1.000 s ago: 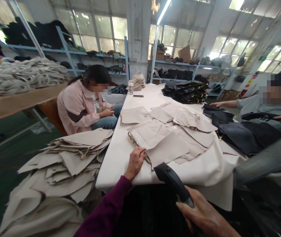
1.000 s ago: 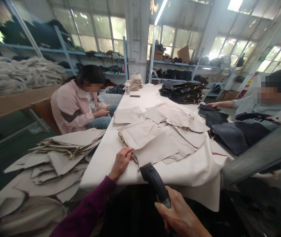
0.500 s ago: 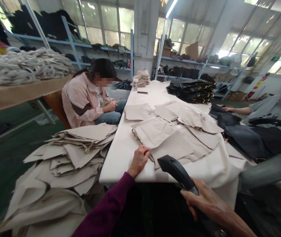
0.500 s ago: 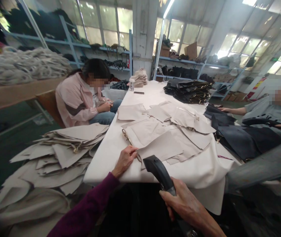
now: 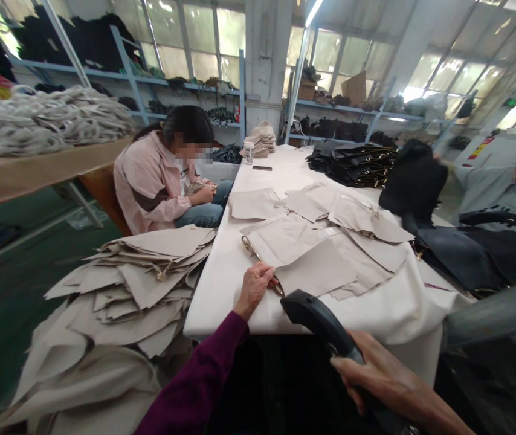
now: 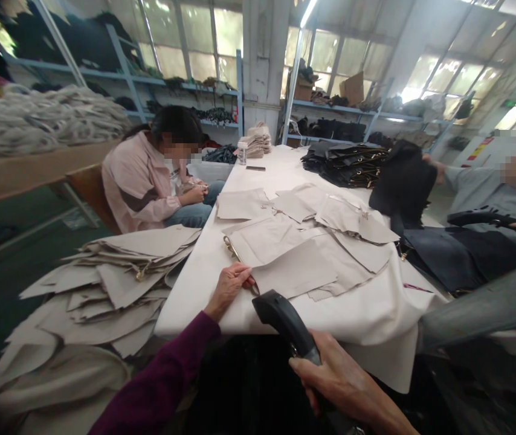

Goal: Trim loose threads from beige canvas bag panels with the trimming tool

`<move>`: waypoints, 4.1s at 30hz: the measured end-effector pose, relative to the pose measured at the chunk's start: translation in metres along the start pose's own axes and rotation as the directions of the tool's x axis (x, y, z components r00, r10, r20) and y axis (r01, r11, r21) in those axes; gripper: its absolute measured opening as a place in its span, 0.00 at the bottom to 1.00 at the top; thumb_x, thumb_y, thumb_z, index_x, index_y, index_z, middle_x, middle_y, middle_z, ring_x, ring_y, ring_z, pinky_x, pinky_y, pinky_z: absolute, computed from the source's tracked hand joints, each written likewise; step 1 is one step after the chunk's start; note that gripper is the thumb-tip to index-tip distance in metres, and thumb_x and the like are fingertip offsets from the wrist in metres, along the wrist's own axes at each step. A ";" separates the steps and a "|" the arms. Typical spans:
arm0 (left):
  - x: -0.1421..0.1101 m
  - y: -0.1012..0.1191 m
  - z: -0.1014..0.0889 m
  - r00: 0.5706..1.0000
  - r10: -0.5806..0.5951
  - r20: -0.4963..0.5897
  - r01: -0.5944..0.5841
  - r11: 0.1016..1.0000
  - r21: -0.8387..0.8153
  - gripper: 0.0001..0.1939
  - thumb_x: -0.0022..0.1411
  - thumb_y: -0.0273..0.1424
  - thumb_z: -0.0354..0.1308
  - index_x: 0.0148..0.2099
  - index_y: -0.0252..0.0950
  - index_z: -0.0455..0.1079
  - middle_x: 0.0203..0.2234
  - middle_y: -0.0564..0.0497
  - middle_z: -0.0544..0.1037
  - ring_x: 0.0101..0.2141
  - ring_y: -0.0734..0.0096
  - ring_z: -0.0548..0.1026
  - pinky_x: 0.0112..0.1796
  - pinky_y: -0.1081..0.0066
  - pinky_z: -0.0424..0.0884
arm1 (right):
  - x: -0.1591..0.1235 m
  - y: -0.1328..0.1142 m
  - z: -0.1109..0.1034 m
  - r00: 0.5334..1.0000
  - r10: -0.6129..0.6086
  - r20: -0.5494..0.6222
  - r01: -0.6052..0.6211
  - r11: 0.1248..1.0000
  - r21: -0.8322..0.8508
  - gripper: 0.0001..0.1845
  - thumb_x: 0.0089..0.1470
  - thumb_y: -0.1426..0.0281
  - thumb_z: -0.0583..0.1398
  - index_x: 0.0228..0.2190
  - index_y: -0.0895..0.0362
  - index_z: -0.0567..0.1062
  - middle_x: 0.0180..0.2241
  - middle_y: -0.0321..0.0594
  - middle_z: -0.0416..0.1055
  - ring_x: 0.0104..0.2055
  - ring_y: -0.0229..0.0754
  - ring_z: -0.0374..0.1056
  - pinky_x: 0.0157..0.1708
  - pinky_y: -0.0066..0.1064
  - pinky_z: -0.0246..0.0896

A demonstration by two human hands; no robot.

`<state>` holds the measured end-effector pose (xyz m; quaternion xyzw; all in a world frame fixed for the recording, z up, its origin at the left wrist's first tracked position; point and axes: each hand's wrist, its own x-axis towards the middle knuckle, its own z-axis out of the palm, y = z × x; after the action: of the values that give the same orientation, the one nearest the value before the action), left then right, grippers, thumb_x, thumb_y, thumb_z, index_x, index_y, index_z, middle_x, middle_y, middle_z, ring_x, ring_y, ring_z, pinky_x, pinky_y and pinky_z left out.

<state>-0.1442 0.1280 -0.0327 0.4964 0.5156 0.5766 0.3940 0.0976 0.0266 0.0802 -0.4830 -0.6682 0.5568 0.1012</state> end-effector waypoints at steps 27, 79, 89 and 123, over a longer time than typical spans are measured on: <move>-0.012 0.011 -0.021 0.788 0.353 0.505 -0.616 0.460 0.639 0.12 0.61 0.28 0.53 0.44 0.46 0.74 0.51 0.45 0.65 0.47 0.60 0.66 0.48 0.61 0.65 | -0.043 0.023 -0.004 0.979 0.013 -0.204 -0.037 0.993 -0.116 0.12 0.56 0.63 0.53 0.25 0.55 0.63 0.13 0.29 0.64 0.17 0.35 0.61 0.21 0.26 0.57; 0.041 0.102 0.057 0.283 0.381 0.880 -0.869 -0.287 0.404 0.12 0.63 0.20 0.42 0.37 0.31 0.67 0.34 0.42 0.71 0.38 0.60 0.69 0.39 0.61 0.67 | -0.079 0.052 -0.044 0.911 -0.041 -0.410 0.009 0.997 -0.082 0.21 0.56 0.53 0.50 0.20 0.54 0.63 0.12 0.32 0.64 0.17 0.39 0.63 0.24 0.29 0.60; -0.043 0.004 0.065 0.532 0.480 0.698 -0.842 0.206 0.499 0.15 0.60 0.33 0.56 0.46 0.28 0.66 0.47 0.35 0.71 0.51 0.52 0.67 0.51 0.56 0.67 | -0.096 0.055 -0.027 0.907 0.040 -0.420 -0.072 0.996 -0.060 0.17 0.57 0.58 0.52 0.22 0.55 0.64 0.14 0.31 0.66 0.19 0.37 0.62 0.24 0.28 0.59; -0.046 -0.005 0.061 0.556 0.445 0.702 -0.831 0.273 0.485 0.14 0.63 0.26 0.49 0.50 0.29 0.68 0.50 0.39 0.72 0.53 0.57 0.67 0.52 0.60 0.68 | -0.053 0.061 -0.077 0.804 0.119 -0.583 -0.078 0.992 0.095 0.14 0.54 0.61 0.54 0.23 0.56 0.65 0.14 0.30 0.65 0.16 0.37 0.65 0.18 0.26 0.62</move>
<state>-0.0756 0.0963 -0.0468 0.8944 0.3532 0.2713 -0.0404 0.2089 0.0307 0.0780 -0.6618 -0.5594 0.4066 0.2895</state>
